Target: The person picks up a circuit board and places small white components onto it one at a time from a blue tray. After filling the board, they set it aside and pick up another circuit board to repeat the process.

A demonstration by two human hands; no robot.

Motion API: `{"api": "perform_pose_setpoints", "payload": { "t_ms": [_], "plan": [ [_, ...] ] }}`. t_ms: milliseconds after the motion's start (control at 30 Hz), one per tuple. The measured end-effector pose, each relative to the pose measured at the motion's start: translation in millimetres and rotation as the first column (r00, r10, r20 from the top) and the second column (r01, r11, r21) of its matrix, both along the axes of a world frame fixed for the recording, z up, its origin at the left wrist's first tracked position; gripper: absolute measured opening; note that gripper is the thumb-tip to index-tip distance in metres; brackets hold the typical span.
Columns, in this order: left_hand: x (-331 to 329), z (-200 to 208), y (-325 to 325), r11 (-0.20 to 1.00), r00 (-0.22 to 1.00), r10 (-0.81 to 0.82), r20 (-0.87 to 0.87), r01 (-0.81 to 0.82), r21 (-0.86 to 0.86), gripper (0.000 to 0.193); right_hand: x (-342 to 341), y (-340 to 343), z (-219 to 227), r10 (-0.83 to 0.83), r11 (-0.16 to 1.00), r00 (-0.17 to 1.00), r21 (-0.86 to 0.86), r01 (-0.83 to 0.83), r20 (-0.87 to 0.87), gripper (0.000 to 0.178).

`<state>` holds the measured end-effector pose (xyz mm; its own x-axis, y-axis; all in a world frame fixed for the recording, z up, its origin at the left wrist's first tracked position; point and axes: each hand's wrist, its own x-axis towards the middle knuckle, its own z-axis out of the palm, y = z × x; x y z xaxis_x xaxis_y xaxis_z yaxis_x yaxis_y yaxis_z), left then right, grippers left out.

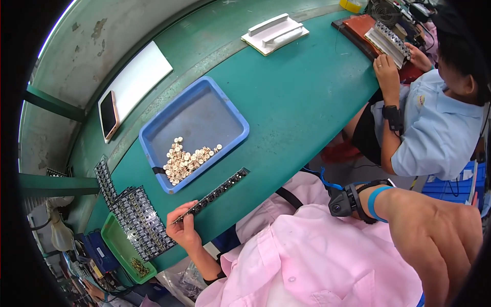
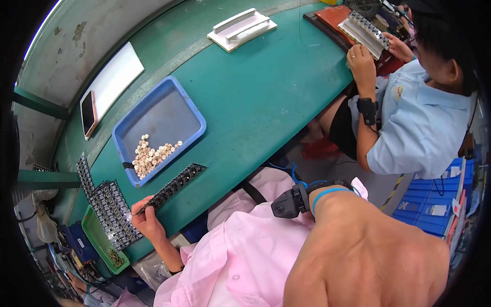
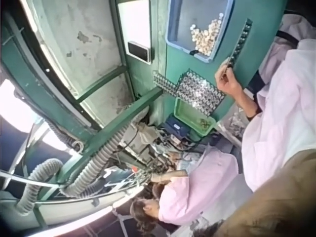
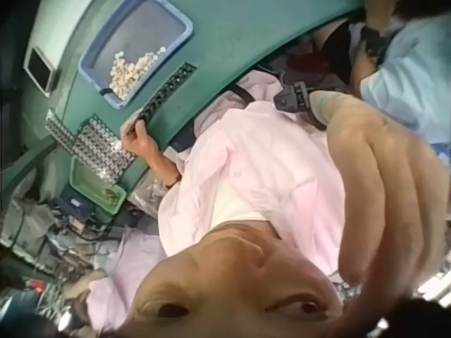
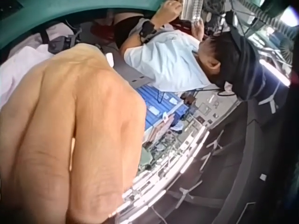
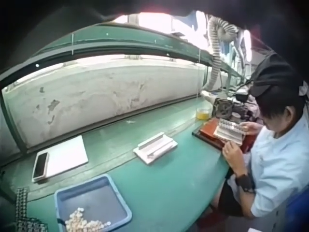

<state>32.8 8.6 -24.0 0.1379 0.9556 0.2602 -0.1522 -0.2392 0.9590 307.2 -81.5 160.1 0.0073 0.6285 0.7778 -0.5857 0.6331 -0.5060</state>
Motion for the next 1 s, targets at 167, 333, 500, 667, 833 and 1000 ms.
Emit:
{"api": "perform_pose_setpoints", "payload": {
  "t_ms": [167,333,500,667,833,1000],
  "plan": [
    [-3.3,2.3,-1.7,1.000,0.999,0.007,-0.036,-0.007,0.002,0.013,-0.8,9.1,-1.0,-0.028,1.000,0.999,0.000,0.028,-0.032,0.011],
    [-2.4,3.8,-5.3,0.999,0.999,0.044,-0.003,-0.044,-0.026,0.013,16.4,-11.2,-3.1,0.022,1.000,0.997,0.006,-0.022,-0.069,0.010],
    [10.0,13.2,-6.4,0.996,0.998,0.065,0.019,-0.063,-0.065,0.015,10.7,23.1,-38.5,-0.012,0.937,0.991,-0.345,0.057,0.132,0.008],
    [18.1,12.2,-2.9,0.987,0.988,0.134,0.075,-0.127,-0.097,0.012,-8.1,61.4,-87.8,0.011,0.741,0.840,-0.569,0.358,0.542,0.010],
    [24.1,11.4,-2.1,0.992,0.992,0.103,0.075,-0.098,-0.073,0.013,-15.1,80.4,-115.9,-0.148,0.703,0.774,-0.485,0.520,0.616,0.010],
    [30.0,10.4,2.2,0.992,0.993,0.085,0.087,-0.076,-0.097,0.014,-14.6,81.1,-111.4,-0.122,0.630,0.740,-0.525,0.573,0.662,0.007]
  ]
}}
